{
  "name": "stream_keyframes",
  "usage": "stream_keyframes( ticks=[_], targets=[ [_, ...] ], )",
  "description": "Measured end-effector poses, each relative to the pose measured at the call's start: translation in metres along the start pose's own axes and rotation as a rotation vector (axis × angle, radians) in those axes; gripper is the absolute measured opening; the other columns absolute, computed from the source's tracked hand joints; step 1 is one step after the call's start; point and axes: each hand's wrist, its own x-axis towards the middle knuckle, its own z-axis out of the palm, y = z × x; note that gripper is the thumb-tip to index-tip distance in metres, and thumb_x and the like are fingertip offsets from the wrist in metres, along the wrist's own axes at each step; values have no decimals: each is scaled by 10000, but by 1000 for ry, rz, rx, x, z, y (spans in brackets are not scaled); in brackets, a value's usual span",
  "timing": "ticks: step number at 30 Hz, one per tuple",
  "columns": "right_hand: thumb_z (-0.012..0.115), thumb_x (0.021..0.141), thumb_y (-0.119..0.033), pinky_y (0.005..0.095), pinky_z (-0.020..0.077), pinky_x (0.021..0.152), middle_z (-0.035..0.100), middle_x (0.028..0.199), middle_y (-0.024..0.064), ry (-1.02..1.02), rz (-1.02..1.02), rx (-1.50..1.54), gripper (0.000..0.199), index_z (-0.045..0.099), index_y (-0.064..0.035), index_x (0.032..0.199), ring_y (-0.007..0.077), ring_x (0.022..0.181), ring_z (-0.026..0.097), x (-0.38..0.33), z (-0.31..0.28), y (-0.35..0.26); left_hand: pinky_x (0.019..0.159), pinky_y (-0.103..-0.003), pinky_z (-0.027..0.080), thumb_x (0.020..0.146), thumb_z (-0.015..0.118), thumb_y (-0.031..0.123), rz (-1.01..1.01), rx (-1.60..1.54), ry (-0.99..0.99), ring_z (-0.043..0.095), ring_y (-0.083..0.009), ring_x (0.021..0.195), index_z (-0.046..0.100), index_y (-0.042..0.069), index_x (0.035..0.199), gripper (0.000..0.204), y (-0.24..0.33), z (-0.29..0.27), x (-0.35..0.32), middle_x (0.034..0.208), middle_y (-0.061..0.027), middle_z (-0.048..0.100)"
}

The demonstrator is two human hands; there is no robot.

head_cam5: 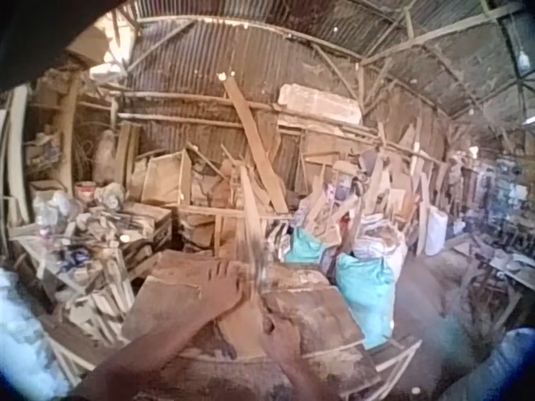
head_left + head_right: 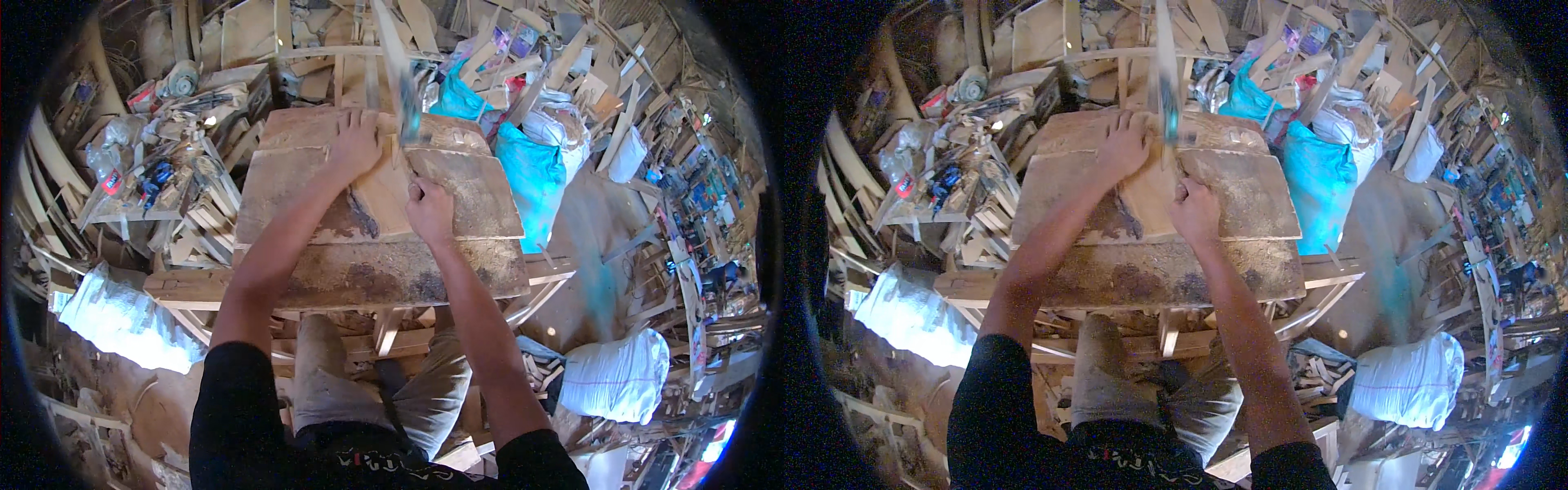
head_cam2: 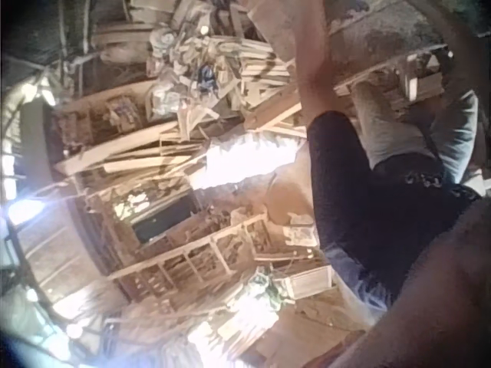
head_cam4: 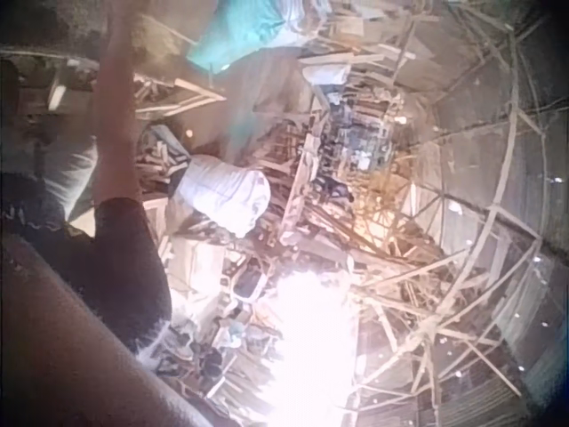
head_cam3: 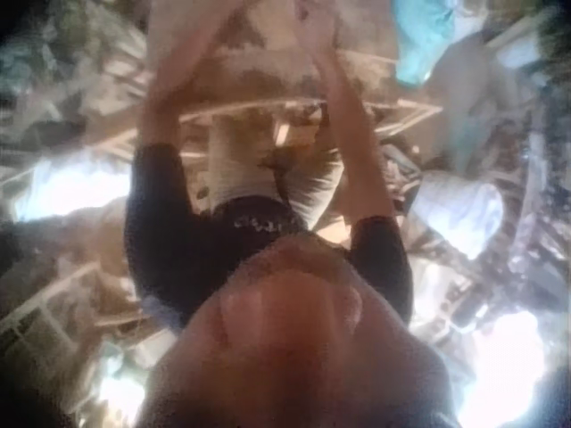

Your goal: The person cuts a curved shape into a piece of wood using a scroll saw, guiding the wood with their hands and placing finished pieces into a wooden crate.

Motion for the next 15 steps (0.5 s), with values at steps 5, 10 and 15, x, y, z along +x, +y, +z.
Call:
stream_keyframes(
  ticks=[5, 10, 15],
  targets=[
    [612, 896, -166, 553, 559, 812, 727, 936, 252, -45, -5, 4, 282, 761, -77, 1118, 460, 888, 705, -1, -4, 4, 1240, -610, 258, 909, 624, 661, -23, -134, -224, 215, -564, 1519, 353, 36, 1584, 959, 29, -68, -123, 1635, -343, 260],
    [627, 951, -266, 508, 568, 841, 736, 1011, 250, -169, 25, 73, 319, 747, -86, 1186, 446, 951, 719, 17, -8, 22, 1221, -618, 293, 724, 720, 836, -13, -168, -248, 192, -577, 1526, 292, -3, 1593, 1281, 47, -72, -155, 1652, -367, 177],
    [585, 1032, -289, 414, 499, 1051, 685, 1309, 232, -300, -46, 116, 405, 673, -29, 1329, 386, 1215, 658, 43, -21, 13, 1218, -595, 313, 713, 765, 805, 46, -211, -194, 217, -600, 1506, 246, -32, 1592, 1320, 38, -63, -158, 1648, -379, 158]
  ],
)
